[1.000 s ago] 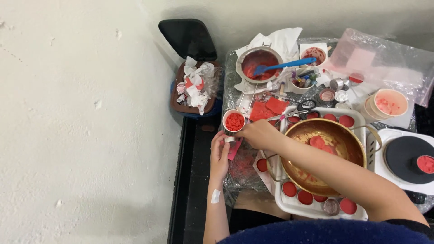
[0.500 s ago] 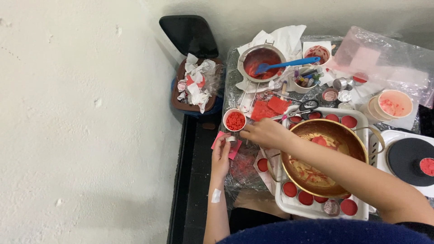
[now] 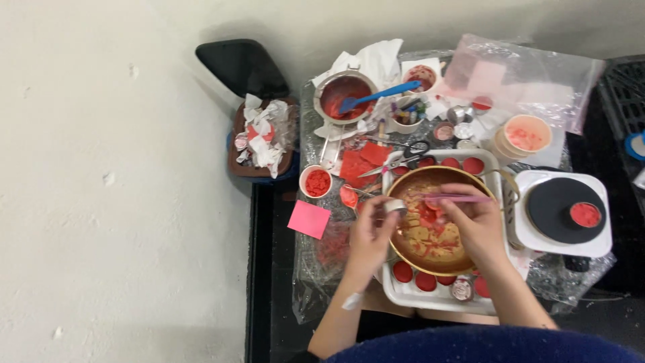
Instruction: Cutting red wax-like material and placing it with metallic discs into small cosmetic tins at a production station.
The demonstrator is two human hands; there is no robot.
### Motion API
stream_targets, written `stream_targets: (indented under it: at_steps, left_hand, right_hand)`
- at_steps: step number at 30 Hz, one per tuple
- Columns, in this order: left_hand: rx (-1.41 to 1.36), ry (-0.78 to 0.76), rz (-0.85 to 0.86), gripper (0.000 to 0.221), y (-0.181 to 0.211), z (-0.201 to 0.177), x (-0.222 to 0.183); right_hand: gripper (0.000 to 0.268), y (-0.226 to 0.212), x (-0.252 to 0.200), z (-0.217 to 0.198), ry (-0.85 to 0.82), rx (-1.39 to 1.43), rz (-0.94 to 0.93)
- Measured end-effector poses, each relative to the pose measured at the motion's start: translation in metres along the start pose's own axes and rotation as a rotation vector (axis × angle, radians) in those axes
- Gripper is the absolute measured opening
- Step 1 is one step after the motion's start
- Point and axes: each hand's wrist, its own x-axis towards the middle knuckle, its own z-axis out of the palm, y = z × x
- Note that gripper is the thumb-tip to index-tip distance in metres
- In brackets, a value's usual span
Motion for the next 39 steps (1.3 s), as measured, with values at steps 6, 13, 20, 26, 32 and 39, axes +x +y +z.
stream_targets:
  at_steps: [6,13,20,26,32,39]
  left_hand:
    - [0.061,-0.063,0.005,0.027,0.001,0.051,-0.006]
    - [0.091,-0.060,0.111,0.029,0.003,0.060,-0.006]
    - [-0.047,-0.078,0.022,0.031,-0.011,0.059,-0.005]
    - [-0.019,-0.058,0.055,0.030,-0.010,0.059,-0.004]
    - [0.028,-0.051,0.065,0.028,-0.007,0.058,-0.003]
    - [0.131,-0.012,0.190,0.026,0.004,0.059,-0.004]
  right_hand:
    - [0.008,0.043,-0.021,-0.031,0.284,0.098,-0.203]
    - [0.016,0.029,-0.019,-0.027,0.236,0.219,-0.096]
    - [0.014,0.019,-0.022,-0.023,0.184,0.088,-0.024]
    - [0.011,0.023,-0.023,-0.023,0.125,0.036,-0.095]
    - [0.012,0.026,-0.023,-0.021,0.090,0.049,-0.167]
    - [0.012,0.022,-0.024,-0.018,0.105,0.002,-0.165]
